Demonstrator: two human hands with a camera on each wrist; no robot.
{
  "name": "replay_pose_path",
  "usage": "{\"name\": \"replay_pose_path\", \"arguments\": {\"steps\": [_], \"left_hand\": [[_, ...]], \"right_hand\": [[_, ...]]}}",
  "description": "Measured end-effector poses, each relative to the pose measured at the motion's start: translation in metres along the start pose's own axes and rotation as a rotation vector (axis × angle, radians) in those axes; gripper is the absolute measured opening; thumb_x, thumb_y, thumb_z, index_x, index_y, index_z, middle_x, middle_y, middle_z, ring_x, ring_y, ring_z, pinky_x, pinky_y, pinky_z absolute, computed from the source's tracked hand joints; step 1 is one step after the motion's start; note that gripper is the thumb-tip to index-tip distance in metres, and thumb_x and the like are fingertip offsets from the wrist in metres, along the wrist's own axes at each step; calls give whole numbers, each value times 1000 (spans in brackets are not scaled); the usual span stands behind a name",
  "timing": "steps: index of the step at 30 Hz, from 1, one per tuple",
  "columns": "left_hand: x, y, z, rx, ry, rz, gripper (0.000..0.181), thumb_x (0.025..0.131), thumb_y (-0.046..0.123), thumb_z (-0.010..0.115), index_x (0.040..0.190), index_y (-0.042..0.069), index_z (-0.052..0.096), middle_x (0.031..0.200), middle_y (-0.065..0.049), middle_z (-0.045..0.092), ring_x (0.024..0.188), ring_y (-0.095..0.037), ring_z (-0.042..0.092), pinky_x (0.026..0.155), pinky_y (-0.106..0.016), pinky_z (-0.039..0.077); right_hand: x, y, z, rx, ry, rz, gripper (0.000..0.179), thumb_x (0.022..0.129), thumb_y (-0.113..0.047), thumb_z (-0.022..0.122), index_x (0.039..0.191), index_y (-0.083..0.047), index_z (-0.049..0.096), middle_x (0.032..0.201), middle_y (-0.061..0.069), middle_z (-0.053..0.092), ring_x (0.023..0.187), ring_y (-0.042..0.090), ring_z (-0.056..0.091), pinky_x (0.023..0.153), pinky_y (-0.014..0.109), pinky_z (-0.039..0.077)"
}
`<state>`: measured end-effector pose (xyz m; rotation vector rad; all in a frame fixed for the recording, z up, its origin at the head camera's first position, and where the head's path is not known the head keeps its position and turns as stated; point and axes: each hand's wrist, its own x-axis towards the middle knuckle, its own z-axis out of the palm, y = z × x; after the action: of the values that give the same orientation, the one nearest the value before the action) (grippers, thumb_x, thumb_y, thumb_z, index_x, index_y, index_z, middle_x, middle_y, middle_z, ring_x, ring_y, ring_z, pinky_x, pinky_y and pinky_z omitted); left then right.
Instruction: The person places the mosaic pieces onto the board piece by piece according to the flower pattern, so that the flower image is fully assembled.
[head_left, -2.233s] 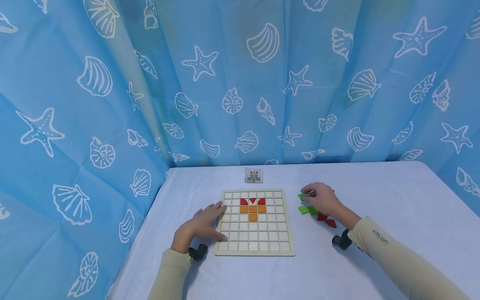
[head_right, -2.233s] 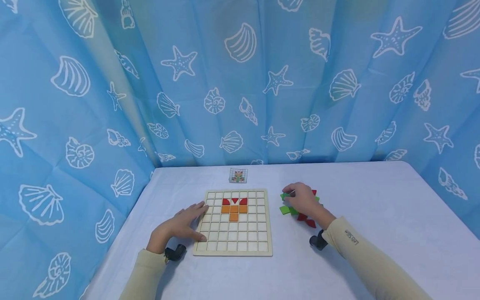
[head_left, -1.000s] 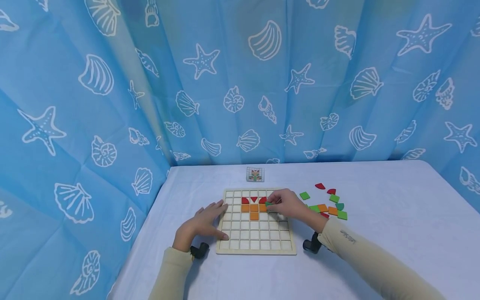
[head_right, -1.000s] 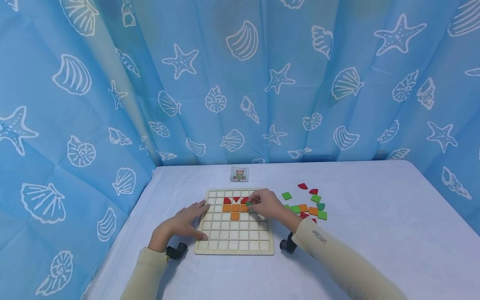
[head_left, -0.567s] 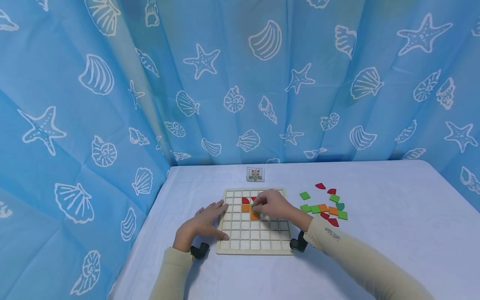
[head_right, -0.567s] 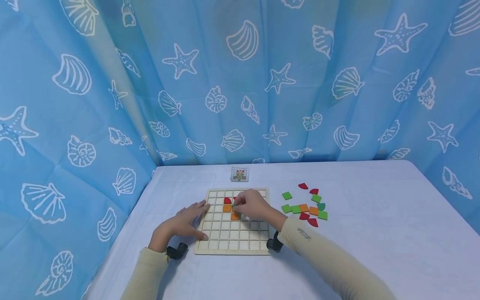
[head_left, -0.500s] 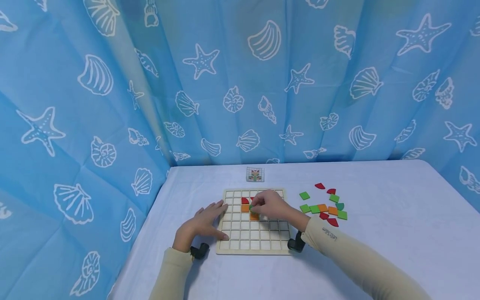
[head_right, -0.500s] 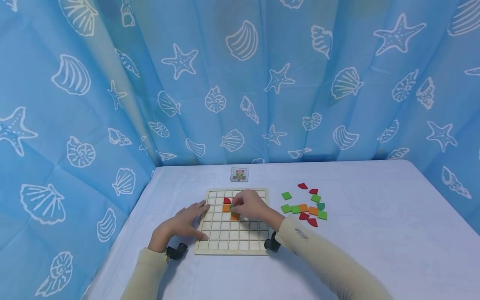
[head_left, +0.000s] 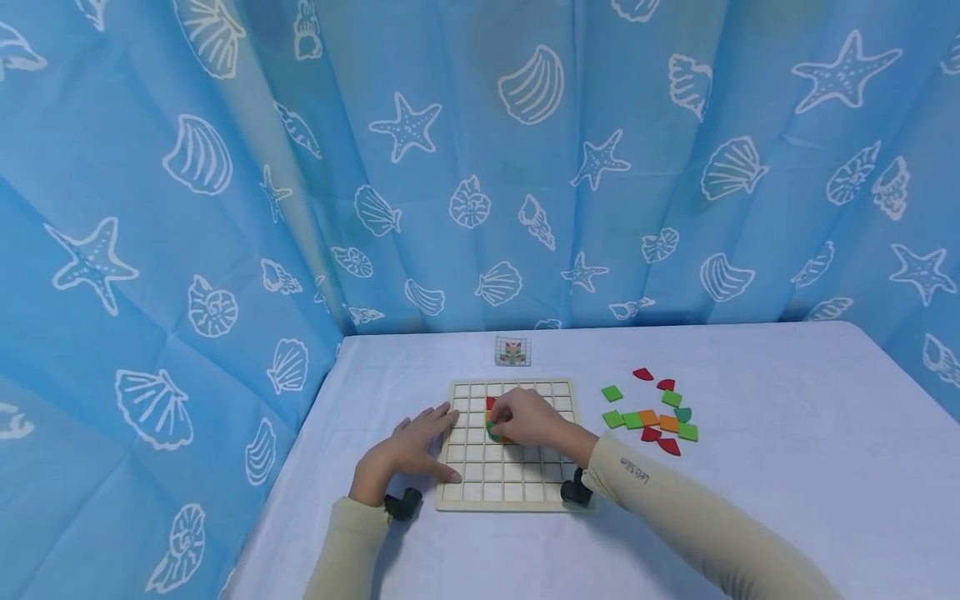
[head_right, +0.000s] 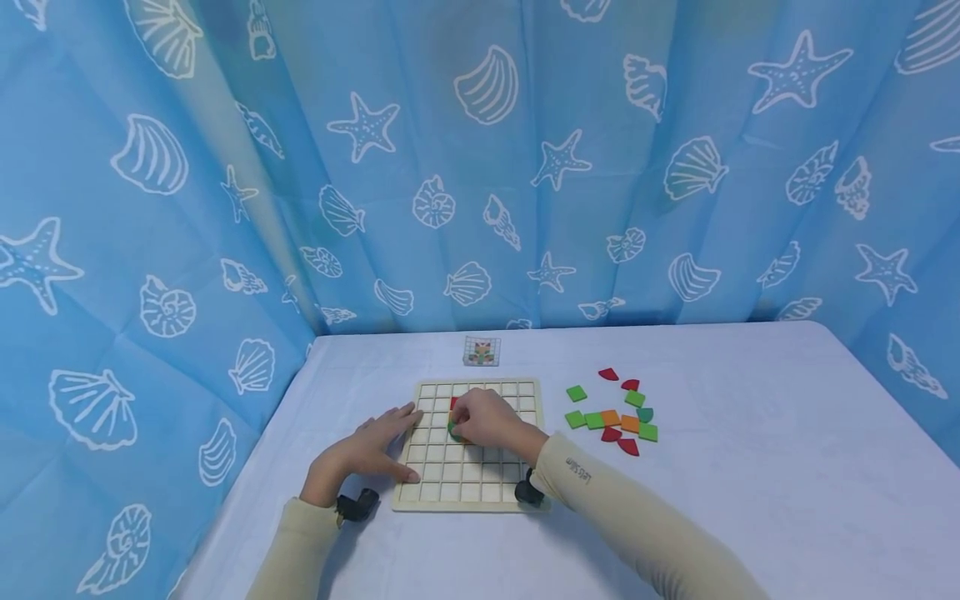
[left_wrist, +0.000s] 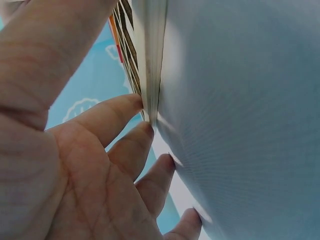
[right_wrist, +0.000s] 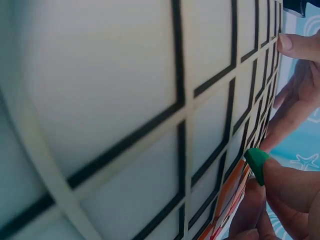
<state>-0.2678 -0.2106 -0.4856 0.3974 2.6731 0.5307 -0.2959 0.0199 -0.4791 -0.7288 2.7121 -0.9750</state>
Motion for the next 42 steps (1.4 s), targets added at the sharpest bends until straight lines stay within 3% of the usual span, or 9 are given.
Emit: {"name": "replay_pose_path", "arguments": {"steps": [7,17,24,36,42], "left_hand": [[2,1,-1,9,2,-6,104,73,49,85,156,18,30,166,-5,21,154,-31,15,123,-61,10],[1,2,-2,15,2,2,105,73,49,85,156,16,31,166,-7,21,153,-33,16,122,-62,11],[0,2,-1,-2,-1,4,104,73,47,85,156,15,31,166,-7,21,153,-33,15,122,-62,10],[-1,2,0,8,-1,-4,103,74,47,85,156,16,31,166,-6,21,154,-32,15,122,-62,11],[-1,2,-1,3,2,7,103,74,47,84,156,15,31,166,-7,21,154,-33,14,122,-62,11]], "right_hand": [[1,0,3,-96,-3,-2,2,87,-13,75,88,-13,77,83,-4,72,76,9,63,71,31,55],[2,-3,6,-106,17,20,12,82,-21,81,83,-15,71,79,-6,67,72,7,59,69,29,53],[1,-1,6,-75,6,51,15,80,-20,83,81,-15,69,76,-6,65,70,8,58,67,29,52],[0,1,7,-35,1,33,13,82,-19,81,80,-15,69,77,-5,65,69,7,58,67,27,52],[-7,4,-1,61,-6,26,11,84,-19,78,80,-14,69,75,-5,66,68,9,58,64,26,51]]}}
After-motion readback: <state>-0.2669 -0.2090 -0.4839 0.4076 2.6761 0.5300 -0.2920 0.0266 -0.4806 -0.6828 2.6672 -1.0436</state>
